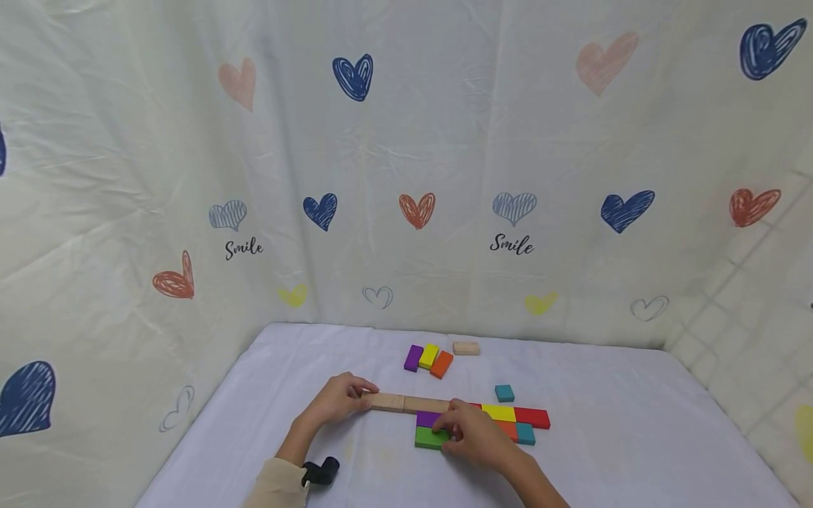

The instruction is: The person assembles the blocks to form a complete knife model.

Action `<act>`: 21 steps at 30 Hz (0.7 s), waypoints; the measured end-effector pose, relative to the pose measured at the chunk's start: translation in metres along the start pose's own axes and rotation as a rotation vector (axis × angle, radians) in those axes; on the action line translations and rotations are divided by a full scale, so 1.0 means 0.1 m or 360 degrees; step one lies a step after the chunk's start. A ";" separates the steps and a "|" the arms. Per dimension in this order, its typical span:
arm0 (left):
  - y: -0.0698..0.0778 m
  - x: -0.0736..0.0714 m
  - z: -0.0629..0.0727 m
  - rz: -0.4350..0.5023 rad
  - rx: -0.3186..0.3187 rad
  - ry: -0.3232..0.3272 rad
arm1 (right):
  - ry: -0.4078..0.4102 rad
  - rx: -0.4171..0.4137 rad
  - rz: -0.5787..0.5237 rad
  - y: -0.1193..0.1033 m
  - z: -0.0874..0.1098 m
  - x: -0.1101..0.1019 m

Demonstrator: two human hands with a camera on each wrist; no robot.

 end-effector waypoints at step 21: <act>0.01 -0.01 0.01 0.0007 0.0000 0.0017 | 0.0243 -0.0017 -0.0109 0.20 -0.46 -0.73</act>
Point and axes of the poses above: each hand's wrist, its own z-axis away from the middle knuckle, its own x-axis out of the palm, y = z × x, the point moved 10 cm from there along -z, towards the middle knuckle, and after that the axes turned 10 degrees about z, right-handed, at the moved point
